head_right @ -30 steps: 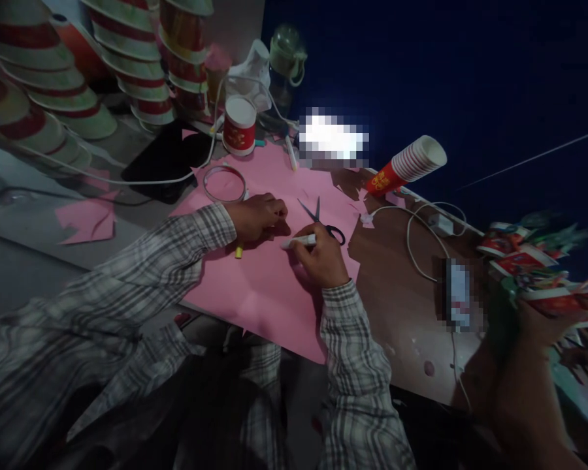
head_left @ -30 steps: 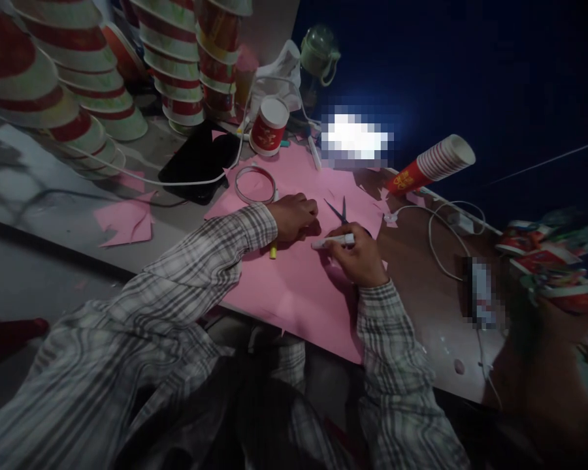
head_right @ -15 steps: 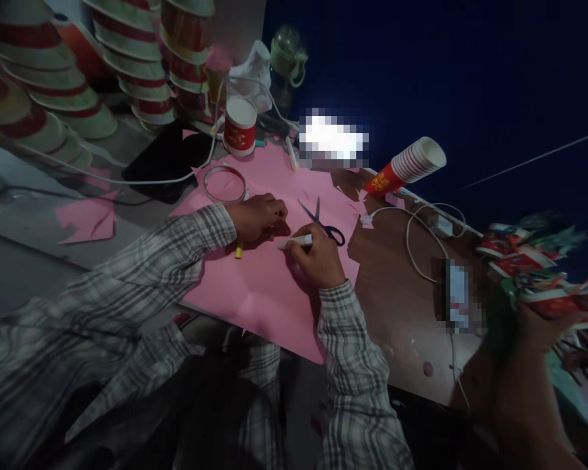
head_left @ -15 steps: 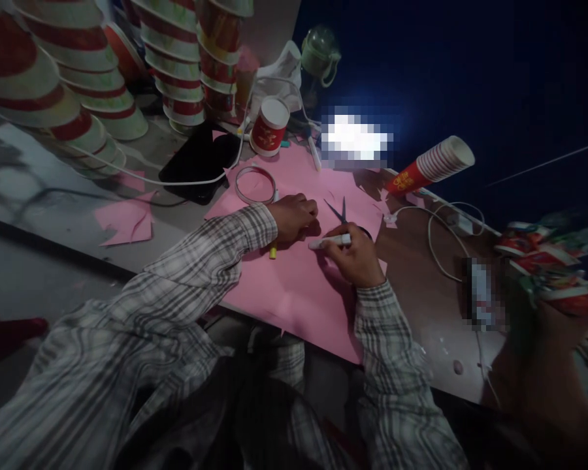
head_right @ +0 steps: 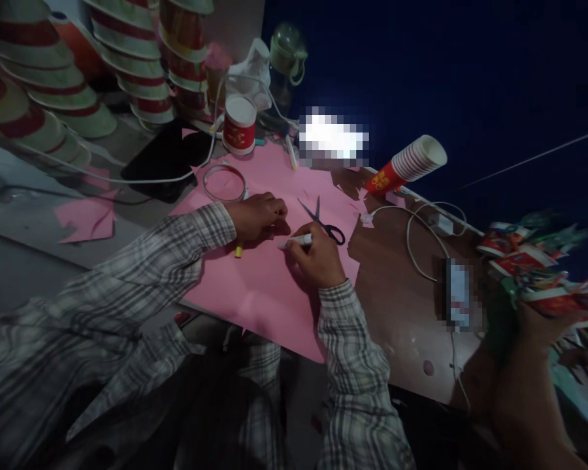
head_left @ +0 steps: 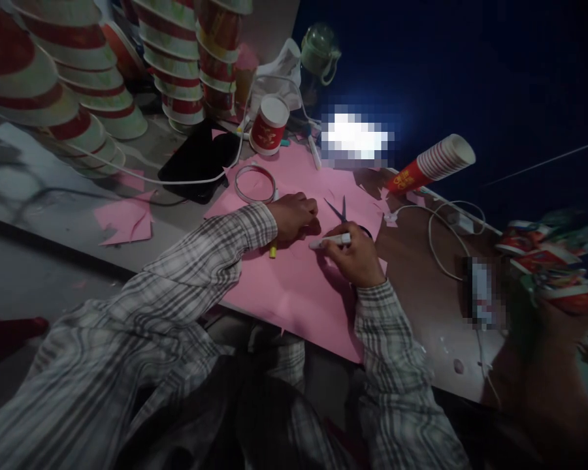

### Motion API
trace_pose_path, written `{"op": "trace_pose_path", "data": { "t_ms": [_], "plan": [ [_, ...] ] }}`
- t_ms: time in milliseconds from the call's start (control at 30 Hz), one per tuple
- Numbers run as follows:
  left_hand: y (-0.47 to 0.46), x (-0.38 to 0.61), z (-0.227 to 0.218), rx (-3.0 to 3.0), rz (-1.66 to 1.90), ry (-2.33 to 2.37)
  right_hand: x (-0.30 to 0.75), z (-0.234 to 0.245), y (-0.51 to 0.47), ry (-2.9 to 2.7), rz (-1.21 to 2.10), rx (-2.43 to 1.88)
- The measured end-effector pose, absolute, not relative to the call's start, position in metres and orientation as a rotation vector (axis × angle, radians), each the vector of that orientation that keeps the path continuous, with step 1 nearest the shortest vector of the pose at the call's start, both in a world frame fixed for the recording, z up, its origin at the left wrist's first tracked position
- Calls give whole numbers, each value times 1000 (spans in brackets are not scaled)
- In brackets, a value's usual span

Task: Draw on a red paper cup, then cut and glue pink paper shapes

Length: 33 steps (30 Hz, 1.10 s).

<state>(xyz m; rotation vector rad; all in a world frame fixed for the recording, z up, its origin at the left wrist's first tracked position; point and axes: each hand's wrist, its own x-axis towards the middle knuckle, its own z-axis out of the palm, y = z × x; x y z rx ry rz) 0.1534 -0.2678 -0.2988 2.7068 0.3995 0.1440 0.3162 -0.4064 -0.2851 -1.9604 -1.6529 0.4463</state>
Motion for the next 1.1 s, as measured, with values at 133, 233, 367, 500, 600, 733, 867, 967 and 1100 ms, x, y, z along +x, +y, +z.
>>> {"op": "trace_pose_path", "data": {
  "t_ms": [133,233,367,500,600,733,867,967,1100],
  "plan": [
    [-266,154,-299,2703,117,388,315,-284,-407,-1677,528,-1942],
    [-265,155,-299,2705,114,387,314,-283,-406,-1691,550,-1943],
    [-267,154,-298,2718,106,390,312,-283,-406,-1651,492,-1967],
    [-267,153,-301,2713,173,372,310,-282,-405,-1649,519,-1986],
    [-265,154,-303,2714,124,352,309,-281,-405,-1647,481,-1974],
    [-266,155,-304,2695,204,398,308,-281,-405,-1660,525,-1975],
    [-269,154,-302,2703,165,372,310,-283,-405,-1649,481,-1974],
    [-270,153,-302,2705,257,398,310,-283,-405,-1672,530,-1974],
    [-269,153,-304,2704,201,387,309,-282,-404,-1657,476,-1974]
  ]
}}
